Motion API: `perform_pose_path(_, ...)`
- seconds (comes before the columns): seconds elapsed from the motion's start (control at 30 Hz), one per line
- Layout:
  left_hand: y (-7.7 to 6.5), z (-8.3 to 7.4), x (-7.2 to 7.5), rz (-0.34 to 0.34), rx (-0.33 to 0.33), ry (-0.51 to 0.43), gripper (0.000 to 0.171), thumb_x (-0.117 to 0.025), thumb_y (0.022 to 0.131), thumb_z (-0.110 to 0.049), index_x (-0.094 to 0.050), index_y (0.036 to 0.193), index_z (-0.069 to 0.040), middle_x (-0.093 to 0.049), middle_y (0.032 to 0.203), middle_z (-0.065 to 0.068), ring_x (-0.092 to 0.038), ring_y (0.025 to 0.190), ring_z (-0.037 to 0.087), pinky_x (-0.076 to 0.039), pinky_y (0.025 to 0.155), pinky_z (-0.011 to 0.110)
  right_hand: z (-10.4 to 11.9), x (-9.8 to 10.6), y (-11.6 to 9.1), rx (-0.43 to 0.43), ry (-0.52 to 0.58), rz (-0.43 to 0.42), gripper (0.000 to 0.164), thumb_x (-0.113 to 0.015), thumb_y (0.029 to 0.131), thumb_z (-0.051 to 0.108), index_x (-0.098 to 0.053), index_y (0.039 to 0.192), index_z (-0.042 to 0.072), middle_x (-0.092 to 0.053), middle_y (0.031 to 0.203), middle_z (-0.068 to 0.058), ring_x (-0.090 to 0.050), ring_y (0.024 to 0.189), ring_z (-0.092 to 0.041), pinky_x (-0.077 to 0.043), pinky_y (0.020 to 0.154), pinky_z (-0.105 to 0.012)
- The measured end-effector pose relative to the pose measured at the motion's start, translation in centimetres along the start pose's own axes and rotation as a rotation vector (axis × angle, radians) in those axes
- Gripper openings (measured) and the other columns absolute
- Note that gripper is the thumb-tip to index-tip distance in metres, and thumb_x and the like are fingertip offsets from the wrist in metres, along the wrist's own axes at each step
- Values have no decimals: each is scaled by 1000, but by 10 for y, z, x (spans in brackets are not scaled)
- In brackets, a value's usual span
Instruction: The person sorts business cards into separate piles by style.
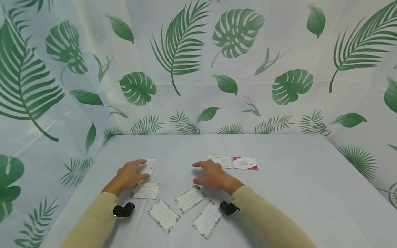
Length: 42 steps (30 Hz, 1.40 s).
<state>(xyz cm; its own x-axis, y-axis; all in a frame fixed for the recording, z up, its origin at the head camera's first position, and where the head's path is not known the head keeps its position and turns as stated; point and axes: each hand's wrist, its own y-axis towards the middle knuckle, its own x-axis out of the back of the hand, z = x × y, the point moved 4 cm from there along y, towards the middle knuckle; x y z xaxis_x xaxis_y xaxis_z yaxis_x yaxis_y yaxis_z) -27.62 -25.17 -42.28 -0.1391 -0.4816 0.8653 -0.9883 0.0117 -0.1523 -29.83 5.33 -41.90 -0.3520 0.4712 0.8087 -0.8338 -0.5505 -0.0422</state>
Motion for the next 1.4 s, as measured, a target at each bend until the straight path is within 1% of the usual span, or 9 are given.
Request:
perform_pose_path(0.1,0,6,-1,-22,28,31,70,-74,90,-36,-48,146,-2,-45,147,28,-39,134,49,-27,99,66,-1,0,-1,-11,-20,1,57,-74,89,29,-58,141,13,-54,140,-10,-44,132,-32,-31,106,-56)
perform_pose_path(0.3,-1,10,-1,-48,65,29,70,-76,88,-38,-52,142,-2,-50,141,29,-48,124,47,-31,91,59,-4,-1,-3,-19,-30,-1,56,-74,90,29,-57,142,14,-54,140,-9,-45,131,-31,-30,106,-56)
perform_pose_path(0.4,-1,10,-2,-45,59,13,68,-75,88,-38,-53,142,-3,-50,141,29,-49,123,46,-31,90,59,-4,-1,-3,-21,-26,-1,56,-74,90,28,-58,141,13,-54,141,-8,-44,132,-32,-30,106,-57)
perform_pose_path(0.53,2,7,-6,-40,31,-8,68,-75,88,-37,-53,142,-3,-49,142,29,-47,125,47,-29,91,60,-4,-1,-4,-19,-21,1,56,-74,90,27,-58,141,13,-53,142,-8,-43,134,-32,-29,107,-58)
perform_pose_path(0.73,7,-4,-15,-25,-8,4,68,-77,87,-36,-53,143,-6,-50,144,24,-45,130,44,-27,94,62,-5,-1,-3,-16,-25,2,57,-73,90,29,-57,142,12,-53,142,-8,-43,134,-32,-28,107,-58)
perform_pose_path(0.93,12,-16,-23,4,-63,-34,58,-74,89,-25,-55,142,-9,-53,143,20,-47,131,41,-28,93,61,-3,0,-4,-17,-30,7,57,-73,90,29,-57,142,14,-53,142,-7,-43,134,-31,-28,107,-58)
perform_pose_path(1.13,14,-35,-29,32,-119,-53,56,-71,88,-15,-57,141,-12,-53,144,17,-45,133,39,-27,94,60,0,0,-3,-18,-40,10,56,-73,90,30,-57,142,15,-53,141,-9,-44,131,-32,-30,106,-57)
perform_pose_path(1.2,16,-41,-33,45,-139,-60,56,-72,87,-14,-58,141,-13,-54,143,15,-45,134,38,-26,95,60,1,0,-2,-27,-41,15,57,-73,90,30,-57,142,15,-53,141,-9,-44,131,-32,-30,105,-57)
perform_pose_path(1.4,21,-60,-46,82,-157,-91,54,-76,85,-16,-62,137,-20,-55,142,9,-48,128,33,-32,94,58,3,-4,2,-55,-75,25,58,-75,89,31,-57,142,16,-53,140,-9,-44,130,-32,-30,105,-56)
